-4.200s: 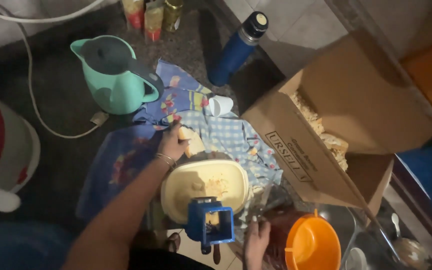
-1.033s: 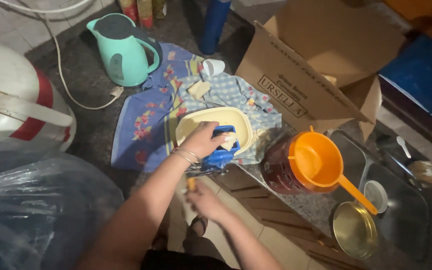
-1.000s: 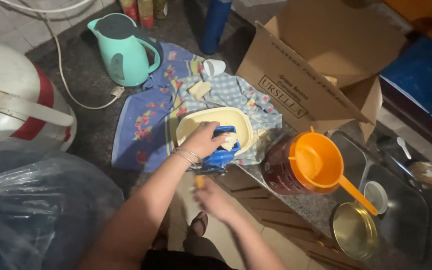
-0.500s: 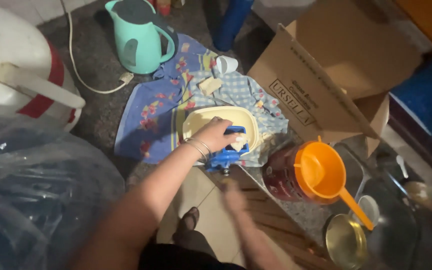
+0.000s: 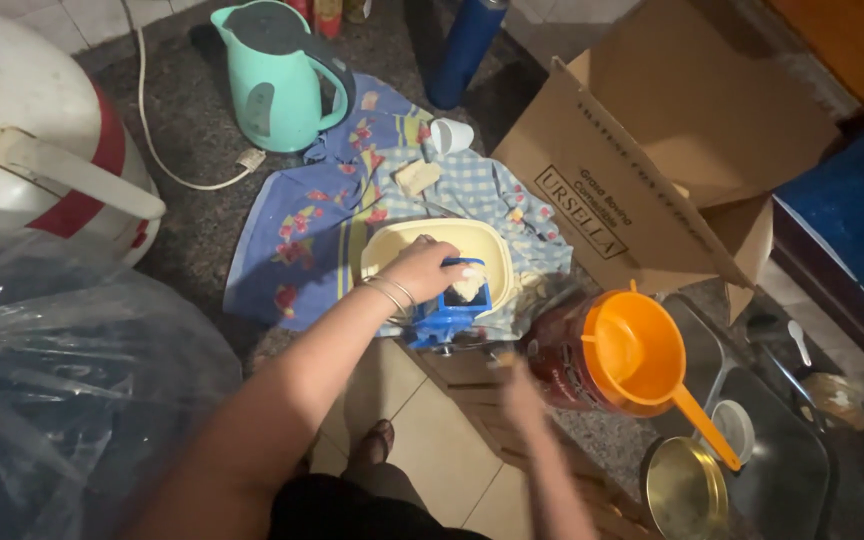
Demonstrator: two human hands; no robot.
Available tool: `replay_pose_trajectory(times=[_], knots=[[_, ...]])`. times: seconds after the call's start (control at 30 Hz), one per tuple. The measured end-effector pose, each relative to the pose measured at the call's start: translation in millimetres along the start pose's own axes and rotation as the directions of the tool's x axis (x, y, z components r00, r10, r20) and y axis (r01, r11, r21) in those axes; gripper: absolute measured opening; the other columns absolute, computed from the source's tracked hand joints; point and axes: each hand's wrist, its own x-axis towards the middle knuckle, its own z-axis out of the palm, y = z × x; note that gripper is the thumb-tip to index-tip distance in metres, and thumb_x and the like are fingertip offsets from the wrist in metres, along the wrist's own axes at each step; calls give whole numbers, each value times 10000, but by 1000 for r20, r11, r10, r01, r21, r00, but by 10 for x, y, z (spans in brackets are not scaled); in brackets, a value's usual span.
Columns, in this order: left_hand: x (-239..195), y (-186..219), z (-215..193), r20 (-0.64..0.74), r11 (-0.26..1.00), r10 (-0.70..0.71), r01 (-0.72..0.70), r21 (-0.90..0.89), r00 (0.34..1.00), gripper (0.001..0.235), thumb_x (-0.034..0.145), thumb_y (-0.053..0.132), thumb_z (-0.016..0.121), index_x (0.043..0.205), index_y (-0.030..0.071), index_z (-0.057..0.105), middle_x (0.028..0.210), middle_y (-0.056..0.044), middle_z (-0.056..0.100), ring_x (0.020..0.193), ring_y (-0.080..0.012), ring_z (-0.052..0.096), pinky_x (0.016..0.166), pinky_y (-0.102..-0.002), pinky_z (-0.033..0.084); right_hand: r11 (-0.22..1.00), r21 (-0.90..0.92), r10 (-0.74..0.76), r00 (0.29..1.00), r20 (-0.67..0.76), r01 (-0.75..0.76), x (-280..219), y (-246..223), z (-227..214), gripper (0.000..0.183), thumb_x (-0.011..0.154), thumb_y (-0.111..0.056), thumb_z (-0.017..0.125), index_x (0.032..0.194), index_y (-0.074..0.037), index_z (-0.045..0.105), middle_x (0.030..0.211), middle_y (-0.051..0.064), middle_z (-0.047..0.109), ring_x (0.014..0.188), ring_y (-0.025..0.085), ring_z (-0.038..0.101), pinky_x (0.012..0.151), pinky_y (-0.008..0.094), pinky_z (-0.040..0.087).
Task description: The person grates pieces of bread using a blue manual grater into a white bowl. They then pour the grated bread into a cardboard box using an orange funnel and continue grating more bread.
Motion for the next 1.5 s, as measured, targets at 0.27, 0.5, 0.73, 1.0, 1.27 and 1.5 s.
replay_pose_trajectory(times=[0.27,0.5,0.73,1.0,1.27,1.5], knots=[[-108,100,-31,8,999,-32,32,-27,999,742,1026,763,710,1591,284,716,1646,-175,578,1646,-354,543,1358,-514,444,904,423,-310,789,530,71,-984,-1496,1238,259,1056,-160,658,1265,-12,621,793,155,748,550,216,709,421,382,627],[-76,122,-72,3,999,-33,33,-43,999,679,1033,681,660,1549,244,723,1553,-193,632,1442,-406,660,1250,-486,488,962,271,-34,973,227,-30,-1160,-1326,-1065,497,1170,-202,593,1658,-196,689,1119,13,793,724,94,572,666,250,522],[-120,115,3,-43,999,-21,19,-42,999,697,958,714,798,1497,280,715,1541,-158,610,1539,-405,635,1317,-539,482,998,-67,17,954,300,3,181,-204,1581,420,1203,-299,451,1547,-189,666,1291,103,775,1251,295,771,1063,478,603],[-70,59,86,-39,999,-52,52,-12,998,680,926,656,851,1478,279,728,1543,-128,620,1493,-389,678,1289,-514,525,923,382,-217,881,420,45,-1252,-1559,-170,367,1003,-139,681,1365,-93,720,880,20,719,680,136,683,574,299,560],[39,-8,150,10,996,-18,17,86,1000,746,951,752,788,1508,263,711,1454,-129,691,1456,-368,707,1298,-518,492,981,124,132,981,138,-150,538,380,1098,551,1140,-285,475,1650,-459,590,1679,-43,660,1544,261,666,1309,516,518],[-156,157,-1,9,995,-37,37,88,999,682,987,640,817,1514,230,678,1490,-139,691,1479,-399,679,1334,-529,446,850,526,-295,808,510,-21,-672,-1225,962,371,1037,-189,748,1396,-109,696,835,84,787,688,223,789,503,348,598]])
